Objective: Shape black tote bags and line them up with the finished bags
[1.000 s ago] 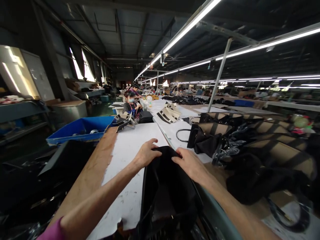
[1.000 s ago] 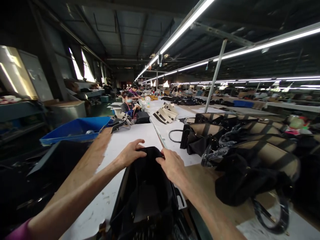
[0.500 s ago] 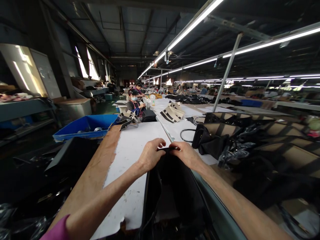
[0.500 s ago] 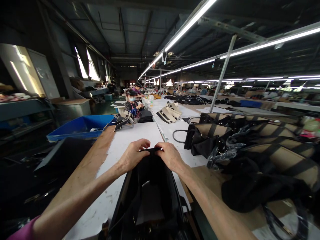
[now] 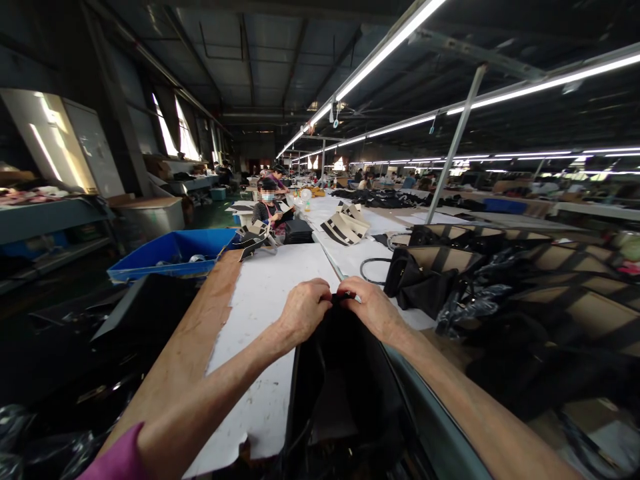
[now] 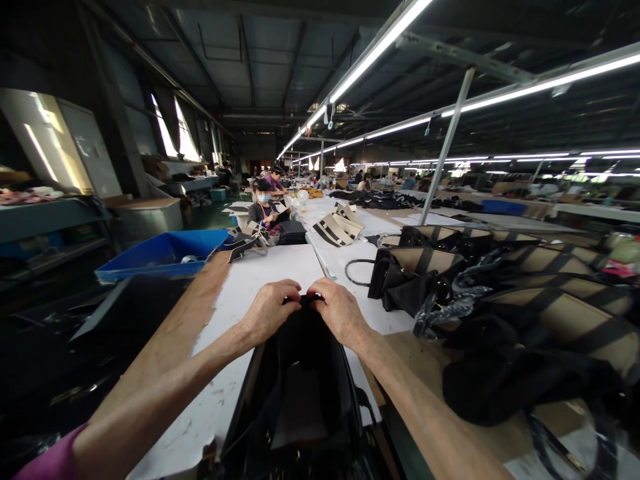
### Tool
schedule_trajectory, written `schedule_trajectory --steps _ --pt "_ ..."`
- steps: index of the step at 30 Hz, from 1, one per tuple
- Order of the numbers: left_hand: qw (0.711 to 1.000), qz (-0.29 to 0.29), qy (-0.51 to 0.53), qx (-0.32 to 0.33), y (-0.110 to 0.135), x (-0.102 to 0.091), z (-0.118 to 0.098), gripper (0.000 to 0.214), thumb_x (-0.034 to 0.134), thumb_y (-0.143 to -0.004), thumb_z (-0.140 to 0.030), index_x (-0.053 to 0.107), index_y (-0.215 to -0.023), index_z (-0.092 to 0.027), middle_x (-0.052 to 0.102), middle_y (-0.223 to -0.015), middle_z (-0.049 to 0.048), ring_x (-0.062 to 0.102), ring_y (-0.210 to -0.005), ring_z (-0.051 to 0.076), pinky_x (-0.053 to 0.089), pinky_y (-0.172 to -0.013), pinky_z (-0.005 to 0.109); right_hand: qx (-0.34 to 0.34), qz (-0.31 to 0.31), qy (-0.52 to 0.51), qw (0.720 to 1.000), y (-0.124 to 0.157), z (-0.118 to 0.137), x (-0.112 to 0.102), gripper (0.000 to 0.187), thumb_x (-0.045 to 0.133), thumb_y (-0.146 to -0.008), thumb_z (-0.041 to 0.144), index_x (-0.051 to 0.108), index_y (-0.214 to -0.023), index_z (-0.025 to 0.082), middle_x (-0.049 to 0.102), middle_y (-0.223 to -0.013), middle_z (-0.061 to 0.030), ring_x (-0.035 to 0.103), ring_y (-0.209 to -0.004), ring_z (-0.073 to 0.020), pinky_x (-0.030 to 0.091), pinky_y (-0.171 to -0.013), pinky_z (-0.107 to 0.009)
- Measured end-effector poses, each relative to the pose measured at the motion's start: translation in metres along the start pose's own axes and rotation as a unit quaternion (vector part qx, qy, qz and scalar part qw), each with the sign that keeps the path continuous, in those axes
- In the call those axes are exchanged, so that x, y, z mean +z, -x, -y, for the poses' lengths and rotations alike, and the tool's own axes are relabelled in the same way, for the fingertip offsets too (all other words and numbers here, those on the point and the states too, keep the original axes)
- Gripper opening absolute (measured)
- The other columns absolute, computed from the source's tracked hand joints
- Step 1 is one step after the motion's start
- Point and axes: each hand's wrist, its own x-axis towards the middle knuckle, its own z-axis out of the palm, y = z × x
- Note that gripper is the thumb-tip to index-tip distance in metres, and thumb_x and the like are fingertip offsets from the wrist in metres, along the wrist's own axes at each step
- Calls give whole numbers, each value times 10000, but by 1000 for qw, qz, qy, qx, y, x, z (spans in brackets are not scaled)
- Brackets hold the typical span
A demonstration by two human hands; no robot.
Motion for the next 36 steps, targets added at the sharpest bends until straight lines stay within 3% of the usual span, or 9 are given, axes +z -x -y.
schedule_trajectory --steps 6,11,18,22,30,36 --pt "999 32 39 -15 2 -3 -6 127 459 -613 -74 537 -556 -156 593 -915 10 548 -762 120 413 -720 227 -12 12 31 999 -2 -2 2 139 494 -690 93 566 -719 208 562 -815 10 509 -787 -127 364 -722 -240" --pt "999 0 27 -35 1 -2 -4 118 424 -580 -56 481 -591 -160 586 -807 6 528 -718 119 402 -659 226 -3 20 51 999 -5 -2 2 130 492 -700 107 571 -719 208 575 -808 9 518 -779 -128 359 -723 -242" --pt "1000 -7 -23 11 0 -1 2 232 385 -627 -37 527 -737 -183 571 -847 -2 528 -747 116 401 -692 224 12 30 74 997 -8 -1 2 140 484 -705 116 587 -727 209 592 -796 9 526 -782 -128 358 -713 -238" --pt "999 9 -42 16 0 -3 0 154 443 -663 -85 555 -709 -181 578 -893 1 543 -768 123 408 -703 223 19 27 76 997 -7 2 2 143 478 -710 123 591 -729 209 593 -793 8 530 -776 -127 362 -710 -236" --pt "989 59 -133 -4 -3 -7 -11 220 413 -736 -144 627 -728 -193 604 -906 18 569 -796 157 410 -678 247 33 37 75 996 -7 5 0 166 464 -710 122 602 -732 213 606 -787 6 537 -776 -132 366 -716 -238" --pt "990 46 -132 -13 -3 -5 -8 195 410 -708 -120 597 -724 -174 603 -875 31 566 -745 143 408 -670 239 35 25 82 996 -6 9 0 142 486 -701 129 576 -765 219 593 -781 16 523 -744 -125 351 -672 -229"
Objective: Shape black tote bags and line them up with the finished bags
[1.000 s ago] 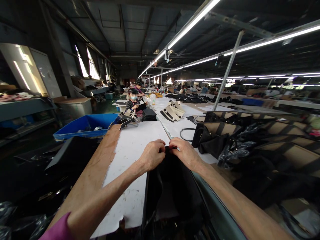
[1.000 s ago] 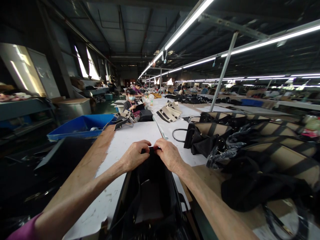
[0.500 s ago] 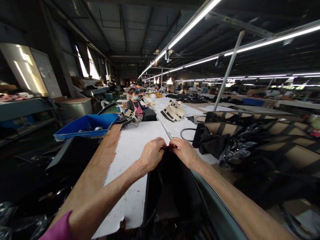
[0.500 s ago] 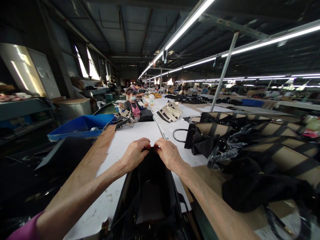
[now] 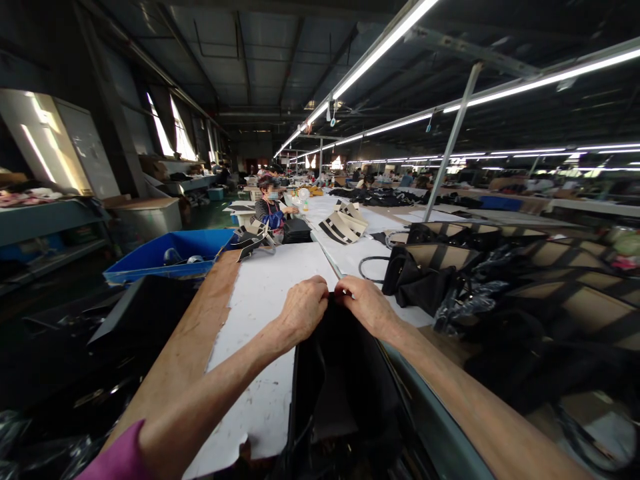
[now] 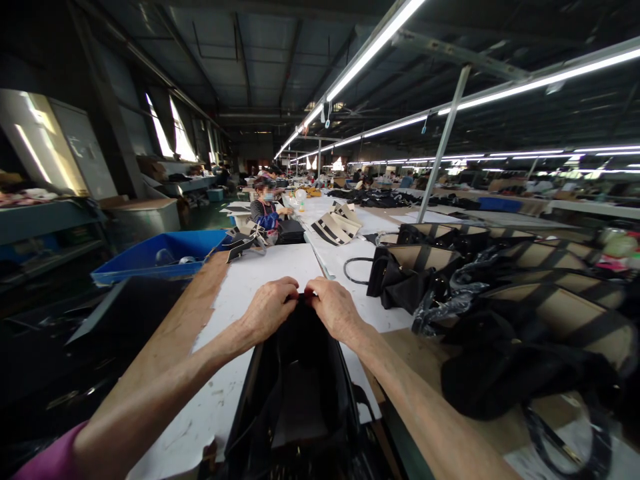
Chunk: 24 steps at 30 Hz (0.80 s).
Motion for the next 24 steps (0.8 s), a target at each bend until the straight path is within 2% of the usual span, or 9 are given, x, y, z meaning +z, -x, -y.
schedule_trajectory --steps 3,6,10,14,17,20,24 --pt "1000 10 -14 -18 -1 0 0 196 400 -703 -124 585 -741 -174 611 -769 34 556 -686 153 399 -621 246 37 -15 9 999 1 1 0 199 538 -680 159 543 -865 231 586 -776 23 515 -711 -127 339 -615 -225" --pt "999 20 -22 -23 -2 -1 -1 202 388 -705 -129 584 -728 -173 610 -692 35 550 -653 162 384 -593 249 73 -4 11 997 0 -2 1 219 554 -682 189 552 -895 240 601 -790 17 531 -733 -138 343 -614 -228" --pt "999 26 -8 -36 -3 -1 -1 203 385 -711 -137 583 -730 -174 603 -646 33 544 -624 153 369 -586 242 62 21 -4 998 -1 -8 2 187 536 -718 230 609 -888 252 633 -858 3 552 -827 -156 362 -684 -240" --pt "999 18 10 -48 -2 1 0 181 391 -716 -143 564 -749 -184 584 -612 22 534 -595 147 354 -568 236 56 18 -9 998 -2 -10 4 169 516 -738 267 630 -864 260 644 -829 11 561 -816 -154 370 -684 -241" --pt "998 -2 15 -55 -2 1 3 202 409 -700 -131 540 -838 -200 581 -628 6 538 -599 146 346 -551 227 74 21 -2 997 -4 -9 4 153 522 -733 282 639 -829 256 645 -807 13 565 -803 -154 370 -663 -237" --pt "998 -11 37 -55 -2 2 5 309 423 -684 -113 495 -967 -215 603 -679 -7 548 -612 140 356 -561 220 79 25 11 996 -6 -8 3 148 526 -731 281 645 -818 258 649 -807 14 567 -808 -155 367 -667 -234" --pt "997 -14 61 -46 -2 2 6 391 412 -680 -98 456 -1047 -227 625 -715 -15 559 -623 138 372 -578 222 49 21 47 998 -6 -3 3 164 516 -745 268 641 -853 268 657 -831 12 570 -835 -162 366 -690 -241"
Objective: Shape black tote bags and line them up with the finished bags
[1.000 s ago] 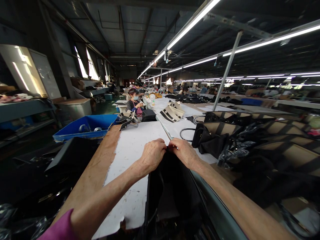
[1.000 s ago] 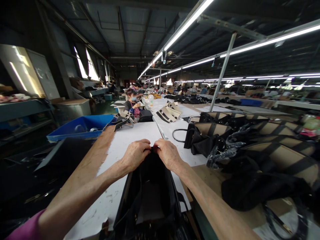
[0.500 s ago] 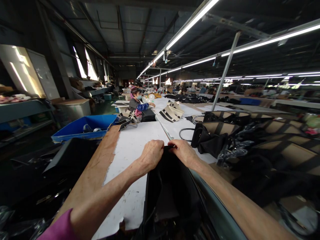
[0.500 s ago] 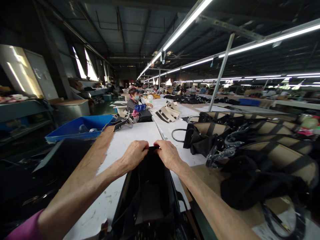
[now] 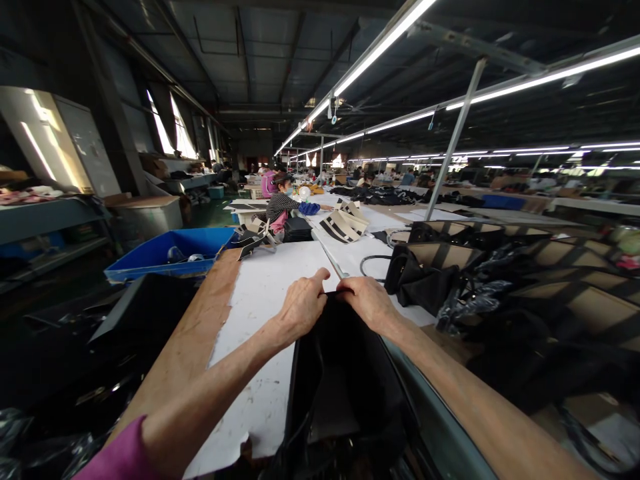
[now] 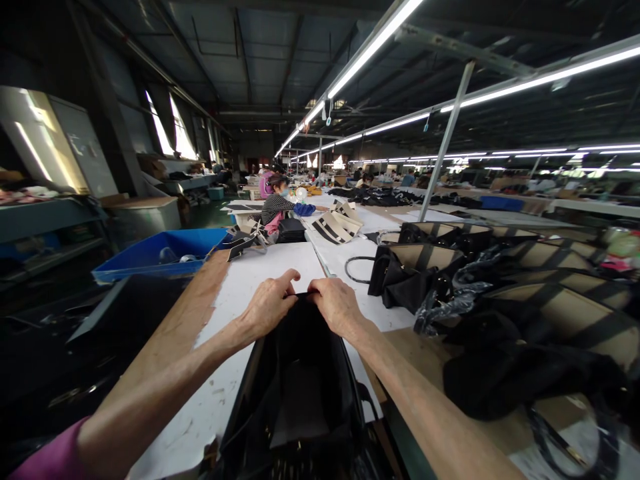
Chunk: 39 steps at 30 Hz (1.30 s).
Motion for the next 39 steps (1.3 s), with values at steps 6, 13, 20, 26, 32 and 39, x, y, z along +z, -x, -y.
schedule_trajectory --steps 6,13,20,26,32,39 --pt "1000 -4 -11 -1 0 0 1 393 400 -675 -94 462 -1041 -224 635 -735 -9 567 -653 150 374 -585 231 -73 36 51 995 -5 12 -2 216 451 -794 262 655 -863 271 672 -801 -17 591 -816 -179 374 -696 -256" --pt "999 -10 39 -18 3 -1 4 379 415 -651 -84 455 -1004 -218 635 -720 -19 567 -646 137 382 -577 222 -82 59 93 991 -10 15 -4 204 455 -782 255 657 -808 245 665 -746 -33 594 -784 -186 371 -657 -255" --pt "991 -28 130 -26 8 -8 9 294 455 -661 -132 447 -947 -197 610 -624 -37 533 -577 117 373 -544 213 -107 98 101 984 -9 26 1 201 467 -768 251 623 -894 253 656 -801 -29 586 -799 -184 356 -648 -250" --pt "948 -59 301 -84 61 -38 13 258 439 -783 -346 435 -980 -179 635 -813 16 552 -679 110 416 -608 216 -35 83 145 985 -8 15 -11 164 474 -758 281 625 -749 217 627 -767 -48 560 -788 -198 329 -618 -261" --pt "939 -19 321 -121 122 -36 25 565 608 -672 -354 381 -1169 -214 494 -1194 88 466 -1068 210 378 -882 311 29 60 160 985 3 -9 -28 138 493 -746 271 598 -707 190 597 -762 -51 536 -814 -191 317 -647 -256" --pt "935 10 332 -124 99 -12 50 495 600 -595 -159 482 -1074 -195 598 -925 6 530 -783 148 403 -713 256 68 77 159 982 23 -20 -30 179 469 -756 296 586 -672 190 597 -728 -39 543 -761 -175 306 -596 -236"
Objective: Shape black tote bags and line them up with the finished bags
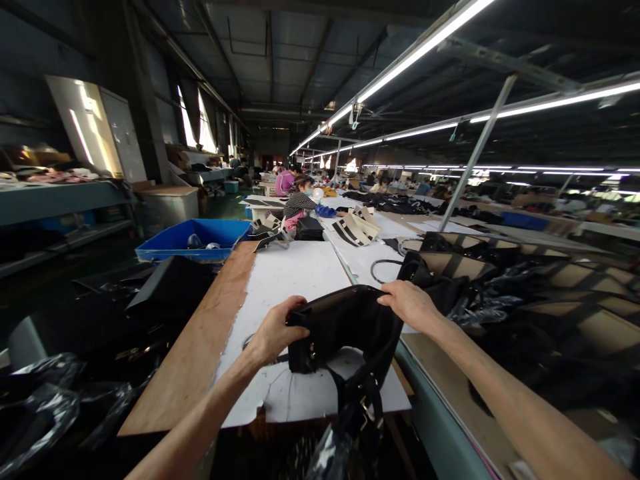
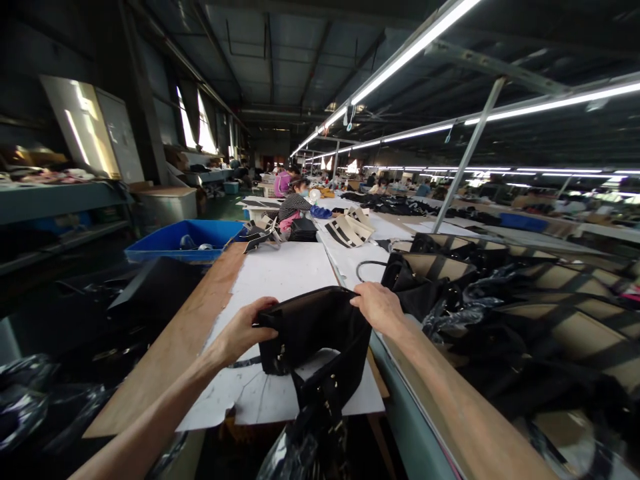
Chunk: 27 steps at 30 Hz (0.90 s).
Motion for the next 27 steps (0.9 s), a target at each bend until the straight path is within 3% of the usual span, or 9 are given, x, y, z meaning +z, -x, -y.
schedule_trajectory --steps 4,8,10,12,14,18,23,27 --pt "994 78 76 0 -21 -7 8 368 579 -590 -123 550 -955 -152 581 -727 -24 507 -673 116 384 -622 222 0 13 -14 1000 6 -19 -2 164 468 -746 324 602 -748 230 609 -788 -21 537 -812 -183 318 -626 -237" --pt "980 115 162 -28 -30 -8 13 300 611 -569 -120 585 -868 -128 593 -707 -16 520 -674 118 392 -650 229 -36 45 -31 998 9 -32 -2 220 430 -775 344 575 -674 213 597 -690 -1 545 -712 -165 328 -589 -235" --pt "971 130 195 -36 -30 -9 14 329 630 -562 -121 587 -888 -132 608 -735 -11 528 -686 120 397 -666 235 -57 42 -37 997 11 -30 -2 200 431 -785 337 579 -725 218 607 -704 2 552 -720 -166 342 -595 -236" --pt "964 140 223 -37 -26 -9 13 369 647 -557 -121 583 -920 -139 618 -776 -3 534 -713 125 401 -683 239 -78 7 -20 997 13 -20 -1 149 479 -767 289 575 -868 238 624 -809 -1 557 -792 -176 363 -643 -247" --pt "962 138 235 -33 -22 -11 13 404 662 -554 -123 577 -948 -144 620 -802 1 535 -734 128 401 -692 239 -119 -52 17 991 16 -5 -2 264 536 -736 225 536 -999 247 613 -929 -13 545 -870 -190 376 -715 -277" --pt "967 124 222 -24 -17 -11 14 401 677 -564 -145 579 -954 -150 614 -803 0 528 -741 128 395 -692 239 -219 -147 33 964 20 28 -5 375 606 -707 187 505 -1066 226 551 -1064 -28 499 -960 -198 371 -824 -319" --pt "974 101 201 -6 -15 -8 15 363 667 -584 -170 588 -938 -153 602 -798 -4 510 -762 126 386 -719 240 -257 -154 -42 953 26 57 1 212 587 -743 186 563 -941 256 539 -919 19 520 -802 -120 411 -713 -233" --pt "975 103 197 -16 -15 -6 16 368 655 -590 -187 580 -947 -140 593 -776 3 510 -736 126 390 -691 237 -285 -163 -16 945 35 67 8 114 549 -774 186 571 -880 223 519 -844 7 499 -739 -111 388 -655 -228"
